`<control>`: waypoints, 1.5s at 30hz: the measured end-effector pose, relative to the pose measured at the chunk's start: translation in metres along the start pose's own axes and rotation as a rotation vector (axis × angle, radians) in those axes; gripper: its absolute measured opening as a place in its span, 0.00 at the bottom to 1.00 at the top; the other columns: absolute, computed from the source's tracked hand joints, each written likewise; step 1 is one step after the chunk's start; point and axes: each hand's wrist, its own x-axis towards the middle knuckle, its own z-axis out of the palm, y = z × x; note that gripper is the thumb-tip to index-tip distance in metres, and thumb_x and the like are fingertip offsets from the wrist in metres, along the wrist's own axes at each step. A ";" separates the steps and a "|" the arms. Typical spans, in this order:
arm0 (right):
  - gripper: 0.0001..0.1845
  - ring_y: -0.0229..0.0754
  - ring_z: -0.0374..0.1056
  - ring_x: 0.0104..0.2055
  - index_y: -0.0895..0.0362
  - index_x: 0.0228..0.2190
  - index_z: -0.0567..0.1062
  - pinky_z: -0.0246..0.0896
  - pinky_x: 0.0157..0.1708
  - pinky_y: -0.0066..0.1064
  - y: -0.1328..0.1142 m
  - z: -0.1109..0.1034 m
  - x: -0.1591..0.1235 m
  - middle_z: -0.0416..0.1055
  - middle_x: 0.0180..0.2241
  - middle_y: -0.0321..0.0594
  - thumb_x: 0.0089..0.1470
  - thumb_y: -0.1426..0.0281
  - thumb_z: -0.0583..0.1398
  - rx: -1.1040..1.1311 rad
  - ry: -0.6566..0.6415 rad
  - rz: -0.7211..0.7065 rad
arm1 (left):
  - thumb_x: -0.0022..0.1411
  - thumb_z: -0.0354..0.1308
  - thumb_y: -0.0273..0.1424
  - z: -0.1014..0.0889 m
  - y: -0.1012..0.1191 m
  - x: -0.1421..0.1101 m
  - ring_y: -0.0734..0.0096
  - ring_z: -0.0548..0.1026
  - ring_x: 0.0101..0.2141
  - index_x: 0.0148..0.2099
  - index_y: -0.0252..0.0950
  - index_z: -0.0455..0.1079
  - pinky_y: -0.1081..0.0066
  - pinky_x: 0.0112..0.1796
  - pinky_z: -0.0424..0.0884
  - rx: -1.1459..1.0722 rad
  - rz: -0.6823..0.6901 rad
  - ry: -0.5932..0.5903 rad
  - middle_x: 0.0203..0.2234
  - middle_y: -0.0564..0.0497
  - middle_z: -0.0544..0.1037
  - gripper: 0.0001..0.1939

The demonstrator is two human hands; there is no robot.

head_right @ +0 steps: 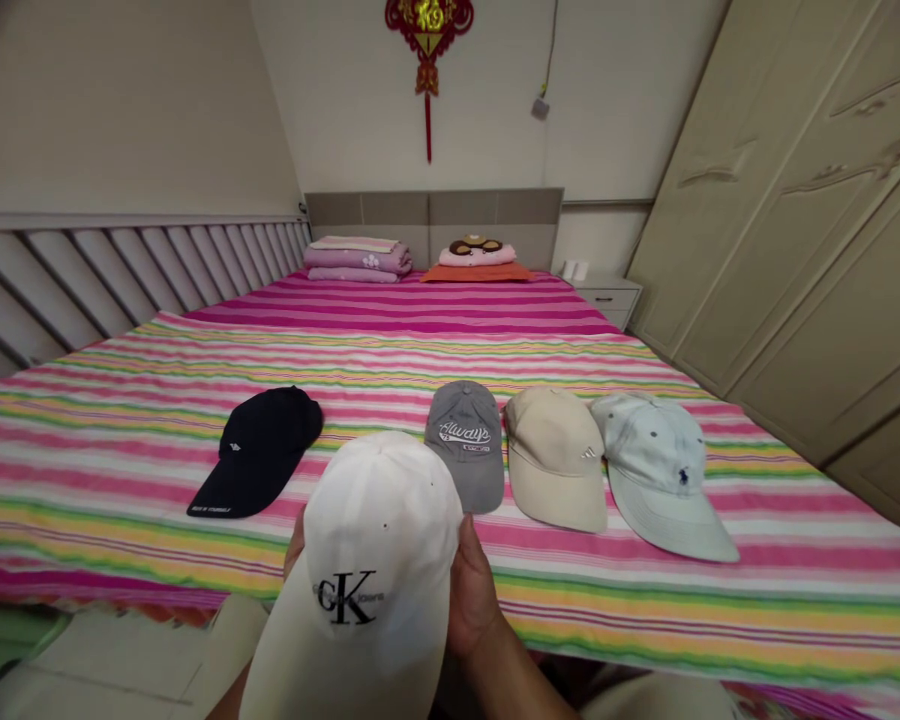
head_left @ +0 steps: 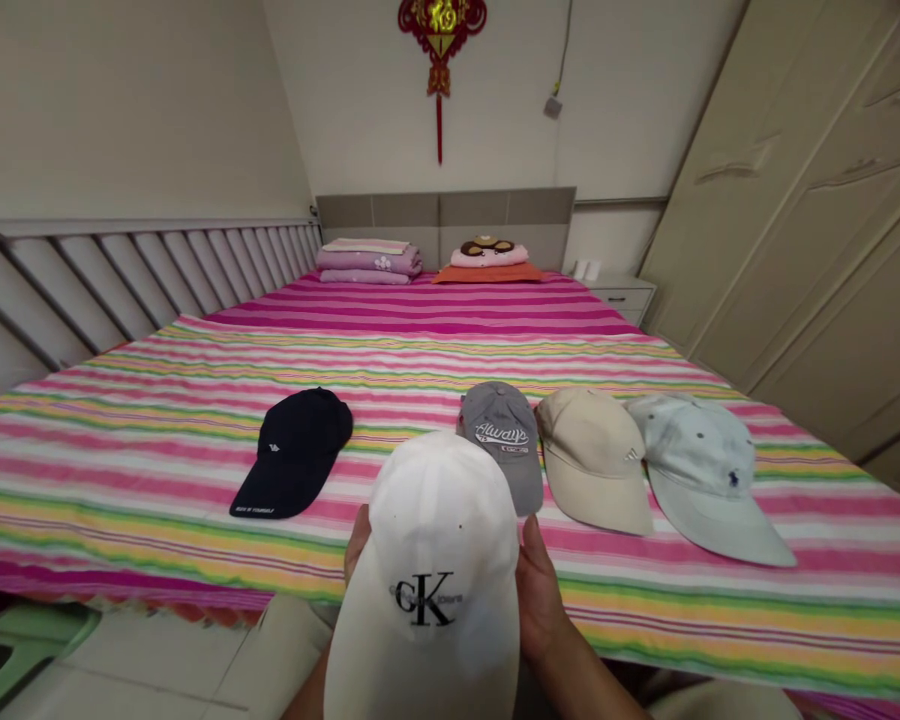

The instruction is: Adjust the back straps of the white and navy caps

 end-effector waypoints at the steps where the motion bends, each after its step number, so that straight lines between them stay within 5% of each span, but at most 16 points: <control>1: 0.35 0.55 0.62 0.50 0.56 0.38 0.74 0.52 0.50 0.50 0.001 0.000 0.001 0.73 0.42 0.46 0.40 0.41 0.53 -0.007 -0.011 0.024 | 0.60 0.50 0.36 0.000 0.002 0.000 0.63 0.69 0.42 0.48 0.35 0.65 0.60 0.41 0.68 -0.005 -0.011 0.004 0.45 0.47 0.68 0.16; 7: 0.39 0.55 0.62 0.51 0.56 0.38 0.74 0.52 0.51 0.50 -0.007 0.003 0.011 0.73 0.42 0.45 0.38 0.39 0.51 -0.042 -0.026 0.038 | 0.58 0.51 0.39 -0.002 0.020 -0.021 0.59 0.71 0.42 0.46 0.35 0.68 0.59 0.42 0.67 -0.027 -0.125 0.005 0.41 0.47 0.74 0.18; 11: 0.38 0.54 0.62 0.51 0.55 0.40 0.73 0.51 0.51 0.50 -0.006 -0.001 0.021 0.73 0.43 0.45 0.38 0.39 0.51 -0.031 -0.022 0.022 | 0.48 0.61 0.40 -0.016 0.022 -0.056 0.49 0.72 0.43 0.48 0.33 0.69 0.57 0.44 0.66 -0.103 -0.366 -0.054 0.36 0.43 0.78 0.26; 15: 0.38 0.53 0.62 0.51 0.55 0.40 0.72 0.51 0.51 0.49 0.003 -0.009 0.032 0.73 0.43 0.45 0.40 0.39 0.50 -0.012 -0.032 0.053 | 0.43 0.63 0.25 -0.030 0.012 -0.082 0.48 0.71 0.44 0.53 0.35 0.65 0.56 0.46 0.64 -0.126 -0.269 0.032 0.40 0.41 0.76 0.32; 20: 0.35 0.53 0.64 0.49 0.54 0.40 0.72 0.52 0.50 0.50 0.006 -0.004 0.043 0.74 0.41 0.44 0.41 0.40 0.51 0.057 -0.078 0.097 | 0.45 0.61 0.24 -0.033 0.012 -0.083 0.50 0.72 0.44 0.57 0.39 0.59 0.56 0.46 0.65 -0.110 -0.191 0.130 0.43 0.42 0.75 0.35; 24: 0.31 0.51 0.64 0.48 0.53 0.44 0.69 0.54 0.48 0.46 0.004 -0.004 0.042 0.71 0.44 0.44 0.44 0.45 0.53 0.050 -0.044 -0.065 | 0.46 0.61 0.21 -0.036 0.031 -0.064 0.55 0.73 0.43 0.59 0.41 0.56 0.60 0.47 0.65 -0.070 -0.064 0.108 0.42 0.45 0.76 0.37; 28: 0.29 0.47 0.66 0.43 0.57 0.44 0.68 0.58 0.42 0.38 0.004 -0.033 0.024 0.70 0.44 0.48 0.48 0.49 0.54 -0.037 0.058 -0.122 | 0.47 0.60 0.20 -0.043 0.051 -0.033 0.59 0.74 0.42 0.57 0.40 0.58 0.63 0.48 0.65 0.001 0.023 0.081 0.39 0.46 0.78 0.34; 34: 0.18 0.34 0.59 0.20 0.59 0.32 0.72 0.50 0.20 0.25 -0.003 -0.085 -0.011 0.69 0.24 0.39 0.46 0.56 0.60 -0.650 0.372 -0.333 | 0.47 0.60 0.19 -0.045 0.065 0.026 0.60 0.75 0.39 0.51 0.36 0.66 0.64 0.46 0.67 0.031 0.055 0.029 0.33 0.46 0.79 0.26; 41: 0.16 0.36 0.53 0.19 0.58 0.26 0.71 0.48 0.20 0.27 -0.003 -0.096 -0.016 0.59 0.17 0.34 0.49 0.57 0.55 -1.296 0.265 -0.386 | 0.46 0.57 0.16 -0.039 0.069 0.091 0.61 0.76 0.37 0.49 0.32 0.66 0.64 0.44 0.69 0.064 0.074 0.039 0.31 0.45 0.79 0.25; 45: 0.15 0.36 0.55 0.20 0.58 0.25 0.71 0.51 0.20 0.27 -0.005 -0.092 -0.016 0.63 0.19 0.36 0.51 0.60 0.53 -1.403 0.251 -0.440 | 0.47 0.56 0.16 -0.040 0.075 0.117 0.61 0.77 0.34 0.45 0.30 0.67 0.63 0.43 0.69 0.091 0.058 0.069 0.29 0.44 0.79 0.20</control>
